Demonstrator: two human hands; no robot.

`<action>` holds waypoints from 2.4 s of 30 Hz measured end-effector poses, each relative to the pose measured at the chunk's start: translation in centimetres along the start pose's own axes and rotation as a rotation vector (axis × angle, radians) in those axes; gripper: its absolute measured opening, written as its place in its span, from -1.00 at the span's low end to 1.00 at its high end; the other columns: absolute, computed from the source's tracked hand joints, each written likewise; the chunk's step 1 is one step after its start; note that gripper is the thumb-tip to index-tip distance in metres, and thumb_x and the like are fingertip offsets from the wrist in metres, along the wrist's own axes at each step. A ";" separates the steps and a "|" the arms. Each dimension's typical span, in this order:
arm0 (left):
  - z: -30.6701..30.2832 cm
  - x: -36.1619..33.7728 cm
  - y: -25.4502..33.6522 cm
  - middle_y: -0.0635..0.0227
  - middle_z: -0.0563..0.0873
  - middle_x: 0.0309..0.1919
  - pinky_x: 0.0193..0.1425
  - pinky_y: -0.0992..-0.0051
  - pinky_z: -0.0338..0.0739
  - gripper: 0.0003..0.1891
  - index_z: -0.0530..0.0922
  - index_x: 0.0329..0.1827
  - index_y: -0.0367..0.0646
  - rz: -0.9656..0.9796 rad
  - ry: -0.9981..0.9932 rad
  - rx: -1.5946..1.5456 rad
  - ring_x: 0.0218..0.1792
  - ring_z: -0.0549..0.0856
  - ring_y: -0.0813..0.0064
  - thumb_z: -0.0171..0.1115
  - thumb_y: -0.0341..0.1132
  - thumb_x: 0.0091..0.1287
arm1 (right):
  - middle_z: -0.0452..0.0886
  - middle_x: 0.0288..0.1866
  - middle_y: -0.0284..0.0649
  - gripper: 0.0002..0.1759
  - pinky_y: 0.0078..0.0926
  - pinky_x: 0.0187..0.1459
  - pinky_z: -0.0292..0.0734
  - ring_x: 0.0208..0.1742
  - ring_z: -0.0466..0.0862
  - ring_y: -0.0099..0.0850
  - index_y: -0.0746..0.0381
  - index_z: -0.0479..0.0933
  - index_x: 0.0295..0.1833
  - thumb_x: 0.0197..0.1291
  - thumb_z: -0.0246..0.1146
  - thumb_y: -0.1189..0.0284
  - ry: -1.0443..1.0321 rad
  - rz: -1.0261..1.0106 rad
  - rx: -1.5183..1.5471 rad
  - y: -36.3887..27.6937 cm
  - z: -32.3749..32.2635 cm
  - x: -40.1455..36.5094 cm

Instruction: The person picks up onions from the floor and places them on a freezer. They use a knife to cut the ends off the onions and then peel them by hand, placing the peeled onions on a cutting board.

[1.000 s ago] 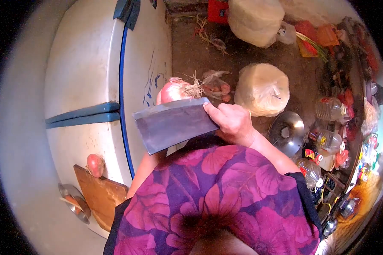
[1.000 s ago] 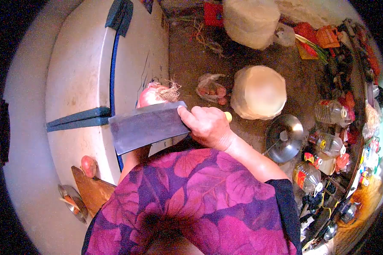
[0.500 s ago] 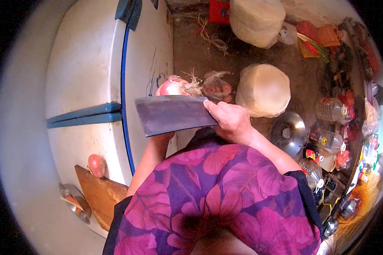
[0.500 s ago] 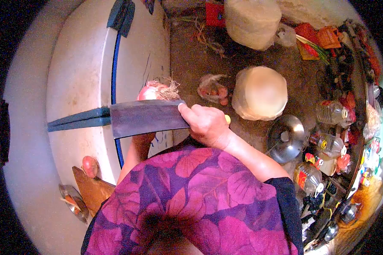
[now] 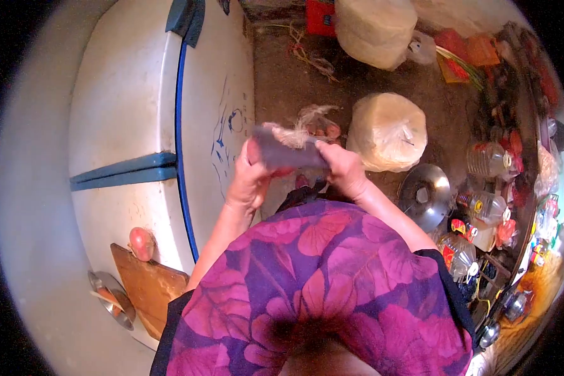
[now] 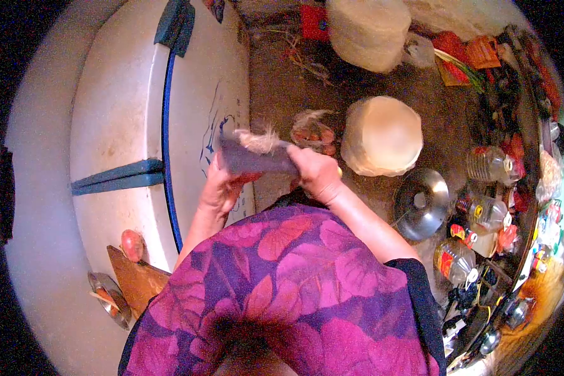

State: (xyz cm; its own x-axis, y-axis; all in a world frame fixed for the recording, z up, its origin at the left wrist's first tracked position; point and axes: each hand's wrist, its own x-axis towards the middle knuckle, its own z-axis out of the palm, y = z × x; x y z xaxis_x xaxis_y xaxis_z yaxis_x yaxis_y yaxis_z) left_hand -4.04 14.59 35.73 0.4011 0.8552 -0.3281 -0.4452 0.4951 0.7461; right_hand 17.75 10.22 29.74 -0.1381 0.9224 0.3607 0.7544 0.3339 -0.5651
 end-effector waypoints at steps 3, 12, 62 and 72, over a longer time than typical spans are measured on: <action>4.2 -1.2 1.1 0.28 0.52 0.09 0.30 0.34 0.38 -0.19 0.31 0.28 -0.21 -0.028 0.019 0.070 0.14 0.52 0.38 0.45 -0.35 -0.14 | 0.60 -0.31 -0.15 -0.64 -0.13 -0.36 0.54 -0.31 0.64 -0.09 0.10 0.48 -0.03 -0.04 0.19 0.46 -0.171 0.236 -0.047 5.3 2.3 -4.3; 3.2 -1.2 0.1 0.25 0.50 0.18 0.37 0.35 0.29 -0.19 0.32 0.30 -0.23 -0.070 -0.062 -0.096 0.20 0.49 0.36 0.40 -0.34 -0.14 | 0.63 -0.34 -0.03 -0.76 -0.01 -0.24 0.52 -0.25 0.63 0.01 0.18 0.47 -0.15 0.05 0.19 0.35 -0.494 0.502 -0.054 6.2 2.0 -4.7; -17.4 -33.3 12.4 0.04 0.44 0.19 0.28 0.08 0.30 -0.18 0.40 0.26 -0.13 0.078 1.573 1.563 0.26 0.39 0.04 0.48 0.02 -0.08 | 0.63 -0.40 0.07 -0.74 -0.09 -0.31 0.48 -0.32 0.63 0.06 0.24 0.58 -0.24 0.09 0.26 0.26 -0.820 0.180 -0.236 12.4 8.8 -4.8; -16.6 -23.7 12.9 -0.03 0.53 0.08 0.19 0.17 0.43 -0.17 0.43 0.21 -0.13 0.108 1.216 1.390 0.13 0.52 0.01 0.46 0.08 -0.14 | 0.63 -0.40 0.07 -0.74 -0.08 -0.30 0.48 -0.32 0.63 0.05 0.24 0.58 -0.24 0.09 0.25 0.26 -0.749 0.254 -0.158 12.8 8.7 -8.7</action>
State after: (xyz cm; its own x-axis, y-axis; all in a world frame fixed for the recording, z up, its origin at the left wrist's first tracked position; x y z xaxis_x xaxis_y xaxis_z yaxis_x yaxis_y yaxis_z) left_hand -32.56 3.26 43.56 -0.5884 0.8079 0.0324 0.7248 0.5093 0.4640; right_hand 23.06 8.14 12.92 -0.3015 0.8703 -0.3895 0.8945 0.1168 -0.4316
